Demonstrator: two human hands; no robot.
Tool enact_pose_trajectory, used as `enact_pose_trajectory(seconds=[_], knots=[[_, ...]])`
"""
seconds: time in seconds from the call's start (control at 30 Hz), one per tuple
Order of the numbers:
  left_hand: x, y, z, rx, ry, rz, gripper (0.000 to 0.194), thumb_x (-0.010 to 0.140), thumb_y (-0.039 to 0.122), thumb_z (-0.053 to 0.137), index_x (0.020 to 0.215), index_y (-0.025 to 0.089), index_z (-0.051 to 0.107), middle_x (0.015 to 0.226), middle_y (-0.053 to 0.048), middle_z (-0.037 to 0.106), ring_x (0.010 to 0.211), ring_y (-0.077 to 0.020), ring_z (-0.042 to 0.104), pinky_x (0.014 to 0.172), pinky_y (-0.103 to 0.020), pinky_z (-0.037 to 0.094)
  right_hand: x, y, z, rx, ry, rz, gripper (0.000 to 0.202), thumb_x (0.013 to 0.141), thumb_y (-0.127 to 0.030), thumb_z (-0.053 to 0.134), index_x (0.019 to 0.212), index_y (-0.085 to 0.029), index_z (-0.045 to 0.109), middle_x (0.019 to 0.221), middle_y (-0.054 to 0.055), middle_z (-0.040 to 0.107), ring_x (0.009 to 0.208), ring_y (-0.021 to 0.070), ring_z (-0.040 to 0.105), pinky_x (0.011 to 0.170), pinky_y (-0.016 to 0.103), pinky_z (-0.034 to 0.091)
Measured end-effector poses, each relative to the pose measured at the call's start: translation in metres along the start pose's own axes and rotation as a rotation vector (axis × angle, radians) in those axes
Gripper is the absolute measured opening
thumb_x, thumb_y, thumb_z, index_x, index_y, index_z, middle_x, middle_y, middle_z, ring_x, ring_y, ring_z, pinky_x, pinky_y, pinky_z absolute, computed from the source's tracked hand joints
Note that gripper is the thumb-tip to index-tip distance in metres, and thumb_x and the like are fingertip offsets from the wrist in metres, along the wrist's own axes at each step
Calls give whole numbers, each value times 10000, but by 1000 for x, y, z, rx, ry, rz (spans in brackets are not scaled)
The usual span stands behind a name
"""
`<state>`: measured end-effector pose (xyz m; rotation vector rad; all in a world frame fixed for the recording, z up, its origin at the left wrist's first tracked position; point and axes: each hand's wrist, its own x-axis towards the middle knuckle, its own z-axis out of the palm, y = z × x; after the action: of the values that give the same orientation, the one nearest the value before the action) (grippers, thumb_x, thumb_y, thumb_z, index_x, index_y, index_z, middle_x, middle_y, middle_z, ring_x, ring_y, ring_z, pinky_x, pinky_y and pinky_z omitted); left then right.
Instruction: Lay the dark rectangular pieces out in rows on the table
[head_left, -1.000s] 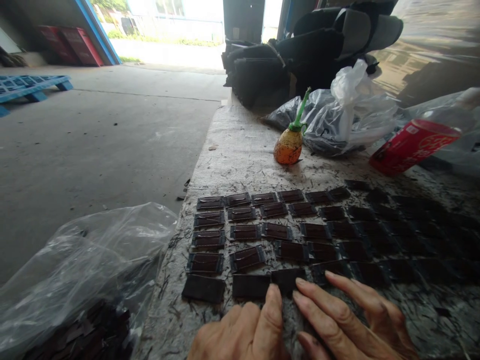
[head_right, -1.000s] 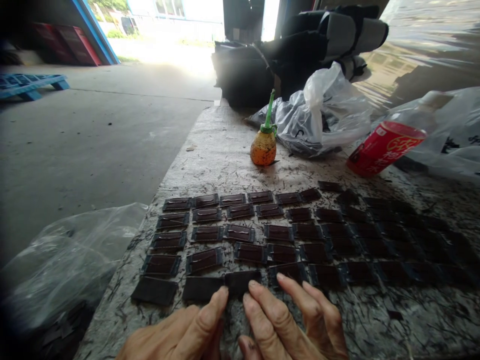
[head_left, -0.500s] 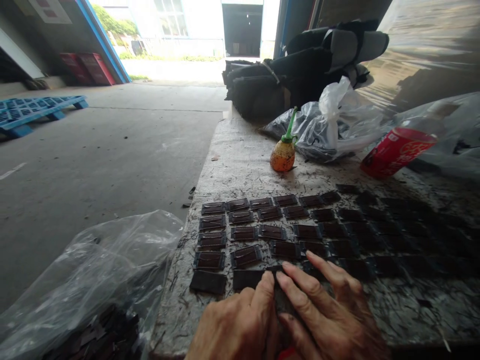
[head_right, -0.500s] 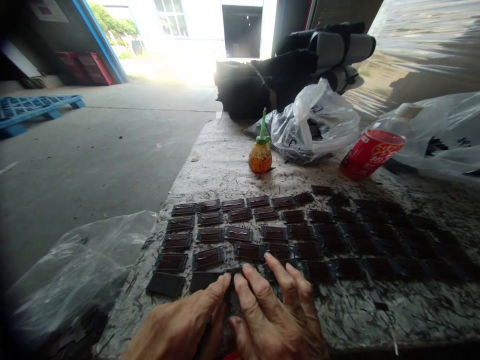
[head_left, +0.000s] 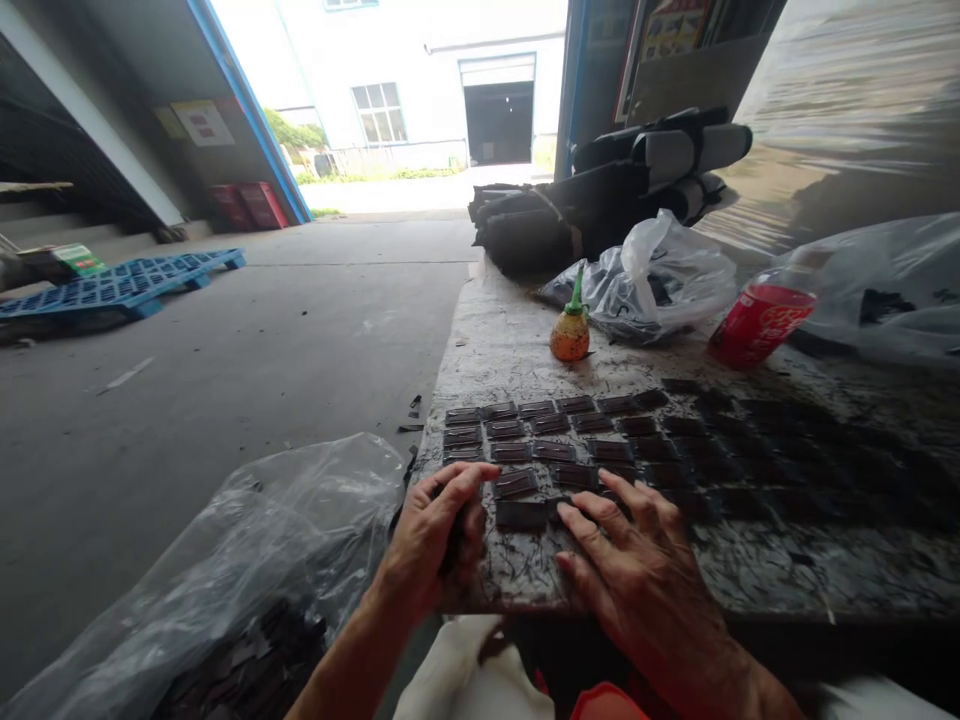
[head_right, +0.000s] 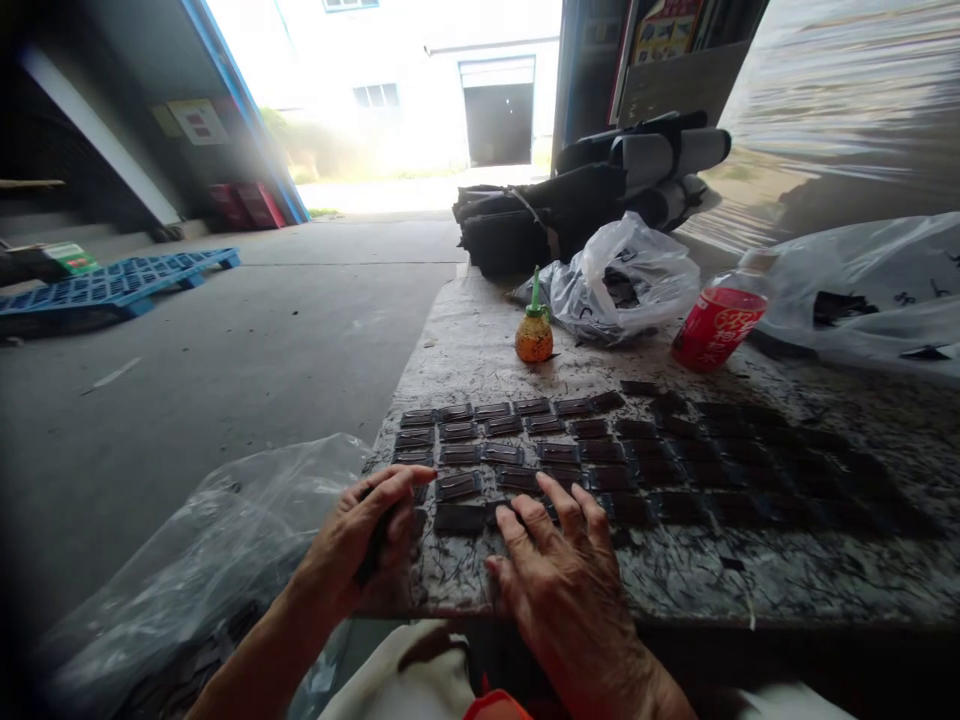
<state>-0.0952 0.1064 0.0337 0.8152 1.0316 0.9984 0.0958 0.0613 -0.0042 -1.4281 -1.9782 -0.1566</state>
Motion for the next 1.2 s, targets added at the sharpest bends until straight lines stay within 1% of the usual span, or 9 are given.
enact_pose_trajectory(seconds=[0.2,0.33,0.47,0.6,0.77,0.87,0.97,1.1,1.2], knots=[[-1,16,-13,-393,18,31,112,874,172,484,936,111,554,524,88,328,377,-29,305,322,-103,265,3,-1,-3,16,4,-9,225,830,-265,567,1019,-200,671,1025,32,683,1137,269,478,997,471,288],[-15,24,-16,-549,24,81,199,933,156,358,926,98,548,517,85,309,367,-34,306,320,-119,275,3,0,-6,34,8,-8,211,844,-238,524,956,-174,692,1041,78,673,1114,299,494,949,490,327],[-30,19,-10,-632,73,101,270,966,184,268,943,110,526,547,76,328,396,-24,351,362,-103,312,3,-1,-8,65,24,15,207,837,-228,533,963,-182,691,1083,99,651,1123,319,489,938,507,321],[-44,6,5,-629,85,7,206,937,130,314,1049,101,484,700,17,449,445,-19,393,377,-100,329,2,4,-16,134,62,73,205,832,-251,564,1003,-201,666,1037,81,651,1072,296,514,912,475,351],[-57,-2,33,-606,27,-97,209,935,225,359,1053,109,487,688,31,421,419,-12,343,330,-86,260,-1,25,-34,285,125,231,185,879,-328,500,928,-219,641,902,37,665,831,197,613,755,333,476],[-61,-9,54,-543,-50,-166,230,919,265,403,1050,112,514,675,27,443,395,-10,314,314,-94,236,-6,36,-44,379,141,360,234,887,-372,488,978,-206,626,740,4,665,604,144,625,542,237,495],[-64,-22,73,-429,-108,-218,213,871,257,502,1014,108,556,626,24,467,367,-15,296,293,-105,208,-12,41,-51,442,98,443,265,878,-406,492,921,-192,644,546,-31,592,429,120,552,374,202,415],[-64,-36,79,-338,-81,-187,201,812,257,592,952,114,576,590,33,464,369,-15,289,295,-103,203,-20,42,-54,475,36,455,241,837,-383,527,979,-229,646,957,33,672,712,161,638,591,245,509],[-58,-37,68,-321,19,-91,243,771,291,633,947,141,559,584,66,421,390,-11,283,315,-94,223,-23,42,-55,489,-4,457,306,821,-355,527,1094,-242,610,1075,47,639,750,168,633,667,289,523]])
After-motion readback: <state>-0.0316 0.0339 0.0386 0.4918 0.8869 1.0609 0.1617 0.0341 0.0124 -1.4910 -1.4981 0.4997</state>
